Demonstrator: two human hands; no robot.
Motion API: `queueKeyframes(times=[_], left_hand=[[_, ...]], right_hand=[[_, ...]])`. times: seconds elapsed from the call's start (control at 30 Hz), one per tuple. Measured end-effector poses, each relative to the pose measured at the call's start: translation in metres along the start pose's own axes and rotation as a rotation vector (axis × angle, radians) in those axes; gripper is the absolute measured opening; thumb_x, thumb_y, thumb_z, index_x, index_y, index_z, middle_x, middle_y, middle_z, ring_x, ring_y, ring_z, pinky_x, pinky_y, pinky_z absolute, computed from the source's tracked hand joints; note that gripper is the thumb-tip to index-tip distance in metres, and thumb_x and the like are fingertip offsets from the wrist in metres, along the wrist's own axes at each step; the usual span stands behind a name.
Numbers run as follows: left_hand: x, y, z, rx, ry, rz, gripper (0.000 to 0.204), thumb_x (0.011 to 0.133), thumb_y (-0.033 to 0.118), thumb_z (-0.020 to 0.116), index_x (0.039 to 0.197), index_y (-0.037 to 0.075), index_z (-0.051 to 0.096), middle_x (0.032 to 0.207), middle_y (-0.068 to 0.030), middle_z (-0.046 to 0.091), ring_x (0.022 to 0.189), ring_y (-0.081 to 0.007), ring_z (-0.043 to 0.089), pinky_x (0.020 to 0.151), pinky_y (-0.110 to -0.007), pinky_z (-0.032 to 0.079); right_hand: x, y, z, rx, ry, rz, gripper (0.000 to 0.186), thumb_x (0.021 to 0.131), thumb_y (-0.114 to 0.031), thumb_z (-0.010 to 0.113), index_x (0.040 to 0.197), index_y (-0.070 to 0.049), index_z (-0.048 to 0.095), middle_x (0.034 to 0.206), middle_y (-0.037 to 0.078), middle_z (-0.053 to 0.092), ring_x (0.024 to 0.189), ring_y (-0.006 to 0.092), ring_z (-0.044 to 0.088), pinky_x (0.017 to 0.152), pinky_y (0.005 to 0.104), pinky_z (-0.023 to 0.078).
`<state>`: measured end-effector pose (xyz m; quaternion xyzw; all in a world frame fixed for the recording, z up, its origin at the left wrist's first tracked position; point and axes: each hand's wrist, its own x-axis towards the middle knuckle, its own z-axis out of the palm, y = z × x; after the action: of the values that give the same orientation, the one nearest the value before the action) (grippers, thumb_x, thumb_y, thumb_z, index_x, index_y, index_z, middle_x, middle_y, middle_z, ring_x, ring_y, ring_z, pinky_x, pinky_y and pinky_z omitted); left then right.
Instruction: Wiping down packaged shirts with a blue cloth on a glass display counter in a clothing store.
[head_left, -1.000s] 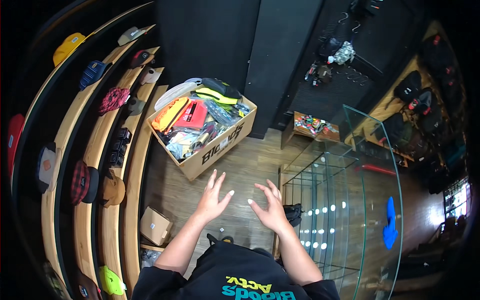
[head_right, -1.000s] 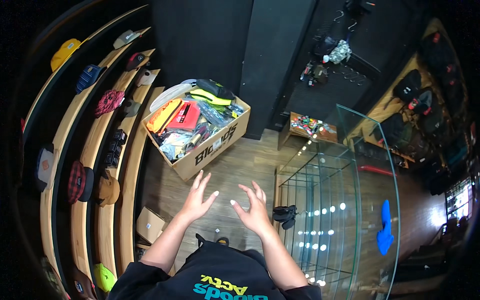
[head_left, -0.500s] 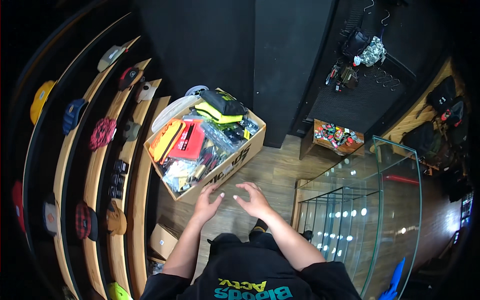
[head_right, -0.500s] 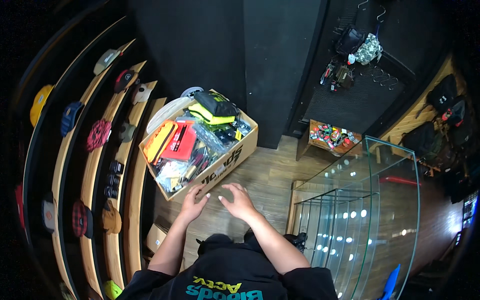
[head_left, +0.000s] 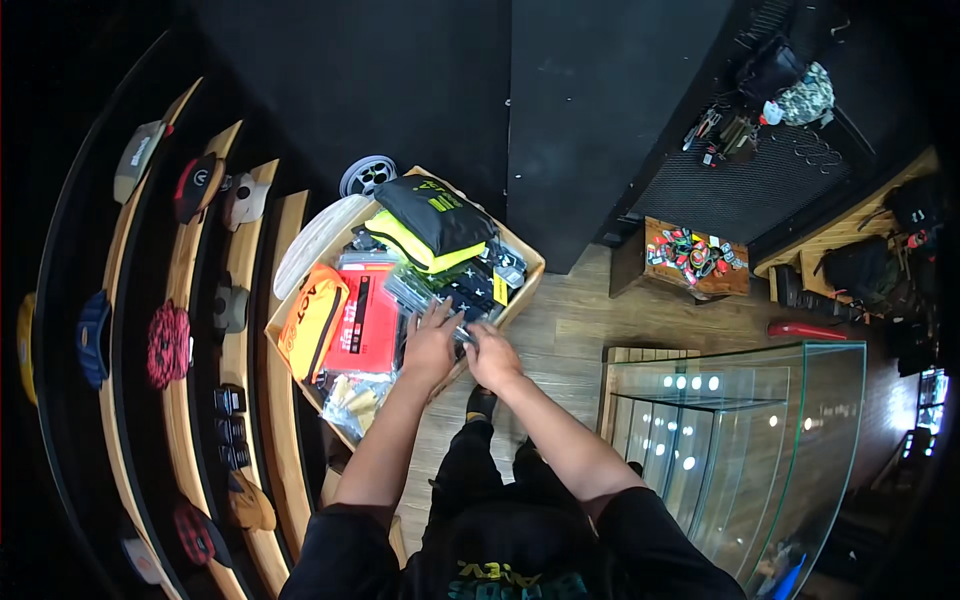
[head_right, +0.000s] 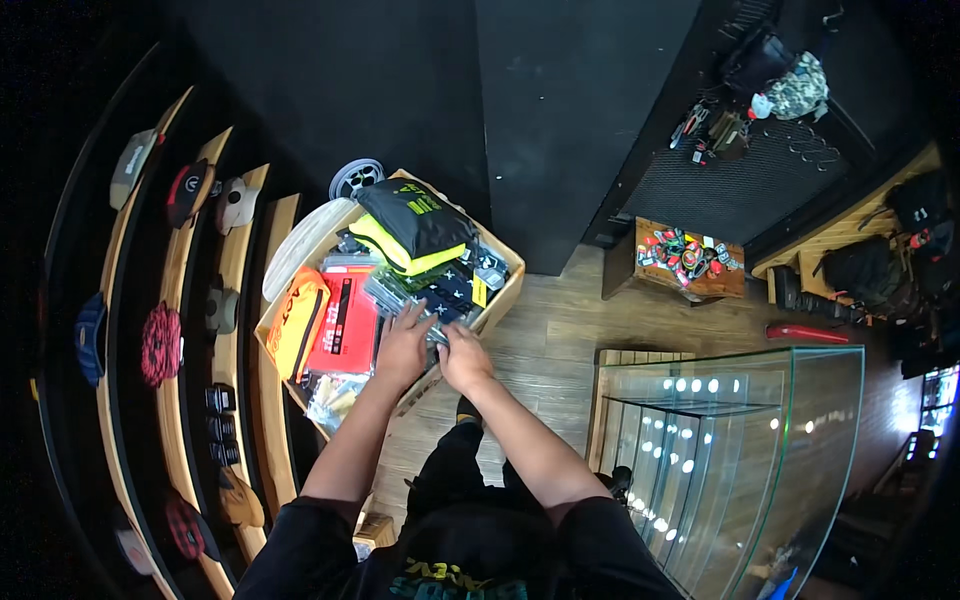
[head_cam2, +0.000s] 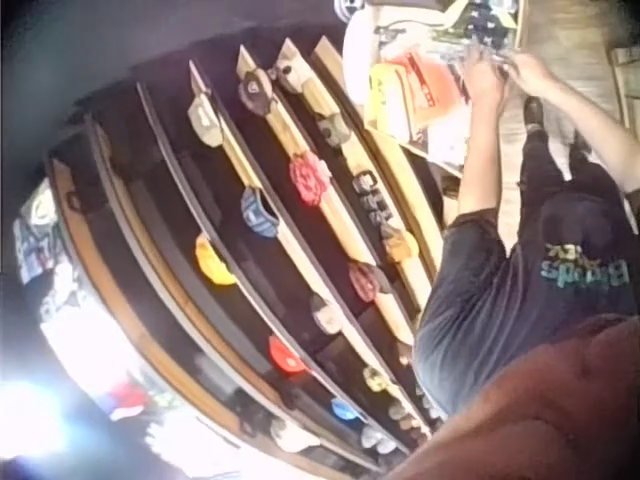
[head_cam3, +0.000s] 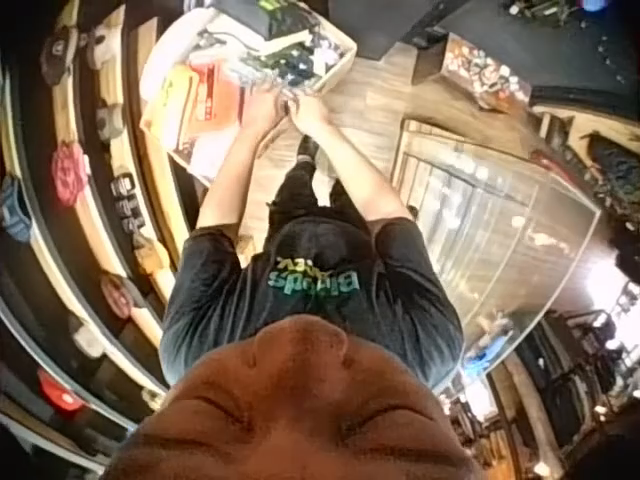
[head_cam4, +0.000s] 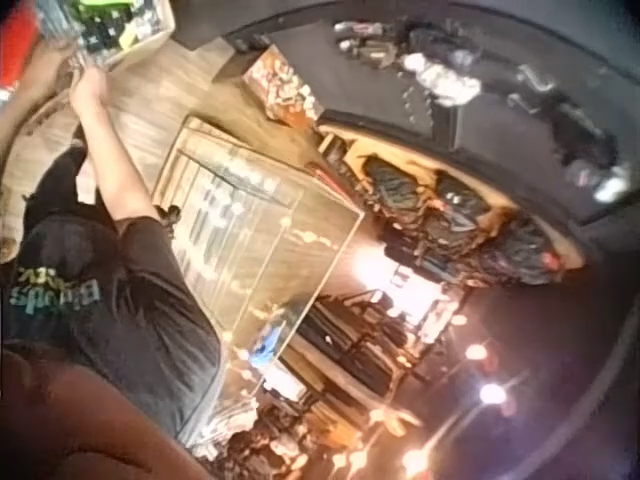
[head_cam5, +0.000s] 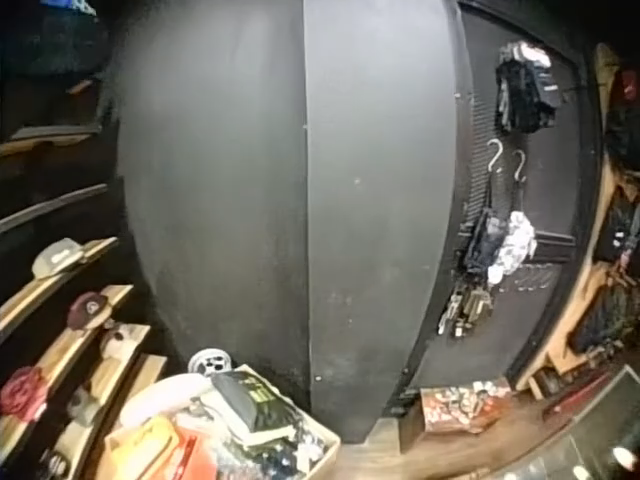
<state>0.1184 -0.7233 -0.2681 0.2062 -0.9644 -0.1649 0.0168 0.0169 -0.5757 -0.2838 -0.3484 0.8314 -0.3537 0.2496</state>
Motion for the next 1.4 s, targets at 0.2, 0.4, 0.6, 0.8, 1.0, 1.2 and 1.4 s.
queueKeyframes(times=[0.2, 0.4, 0.6, 0.8, 1.0, 1.2, 1.4], left_hand=[[0.076, -0.04, 0.017, 0.33, -0.346, 0.22, 0.056, 0.111, 0.017, 0.055, 0.166, 0.015, 0.062, 0.18, -0.0058, 0.052, 0.165, -0.0248, 0.05, 0.142, -0.068, 0.011], [0.065, -0.063, 0.006, 0.236, -0.138, 0.389, 0.032, 0.105, 0.014, 0.061, 0.126, 0.013, 0.085, 0.125, -0.0036, 0.085, 0.125, -0.0209, 0.079, 0.14, -0.071, 0.017], [0.06, -0.059, -0.066, 0.038, 0.093, 0.498, 0.026, 0.096, 0.011, 0.069, 0.116, 0.016, 0.085, 0.105, -0.0008, 0.083, 0.109, -0.0203, 0.079, 0.138, -0.071, 0.022], [0.069, -0.027, -0.167, -0.172, 0.156, 0.446, 0.014, 0.103, 0.013, 0.075, 0.115, 0.013, 0.082, 0.109, -0.0068, 0.078, 0.11, -0.0269, 0.076, 0.134, -0.059, 0.035], [0.081, 0.065, -0.251, -0.435, 0.32, 0.685, 0.016, 0.097, 0.002, 0.08, 0.113, 0.005, 0.079, 0.107, -0.0126, 0.08, 0.104, -0.0365, 0.076, 0.102, -0.05, 0.058], [0.078, 0.171, -0.259, -0.7, 0.094, 0.78, 0.013, 0.103, 0.007, 0.078, 0.114, -0.001, 0.08, 0.101, -0.0113, 0.079, 0.094, -0.026, 0.075, 0.084, -0.037, 0.059], [0.035, 0.323, -0.224, -0.871, -0.381, 0.854, 0.019, 0.103, 0.008, 0.084, 0.118, -0.004, 0.078, 0.1, -0.001, 0.077, 0.098, -0.0074, 0.067, 0.091, -0.029, 0.057]], right_hand=[[0.053, 0.028, 0.04, -0.263, 0.109, 0.009, 0.06, 0.102, -0.018, 0.075, 0.16, -0.005, 0.063, 0.16, 0.02, 0.069, 0.151, 0.0361, 0.063, 0.127, 0.0472, 0.05], [0.047, 0.004, 0.025, -0.233, 0.121, 0.074, 0.027, 0.103, -0.021, 0.072, 0.126, -0.017, 0.086, 0.107, 0.017, 0.084, 0.096, 0.0402, 0.081, 0.086, 0.0532, 0.065], [0.017, -0.041, -0.011, 0.051, 0.239, -0.09, 0.031, 0.11, -0.027, 0.072, 0.135, -0.012, 0.081, 0.12, 0.017, 0.083, 0.103, 0.0414, 0.081, 0.09, 0.0492, 0.066], [0.002, -0.09, -0.066, 0.295, 0.367, -0.352, 0.057, 0.096, -0.03, 0.093, 0.141, -0.001, 0.074, 0.141, 0.023, 0.075, 0.129, 0.0386, 0.074, 0.113, 0.0481, 0.059], [-0.029, -0.087, -0.103, 0.752, 0.506, 0.026, 0.024, 0.104, -0.013, 0.087, 0.12, 0.004, 0.079, 0.104, 0.003, 0.08, 0.102, 0.0123, 0.074, 0.091, 0.0325, 0.061], [-0.166, -0.048, -0.216, 0.59, 0.472, -0.011, 0.027, 0.106, -0.018, 0.086, 0.122, 0.002, 0.084, 0.106, 0.002, 0.085, 0.098, 0.0071, 0.071, 0.089, 0.0297, 0.059], [-0.403, -0.048, -0.333, 0.351, 0.539, 0.143, 0.021, 0.108, -0.017, 0.085, 0.117, 0.001, 0.082, 0.097, -0.002, 0.081, 0.088, 0.0055, 0.068, 0.08, 0.029, 0.059]])
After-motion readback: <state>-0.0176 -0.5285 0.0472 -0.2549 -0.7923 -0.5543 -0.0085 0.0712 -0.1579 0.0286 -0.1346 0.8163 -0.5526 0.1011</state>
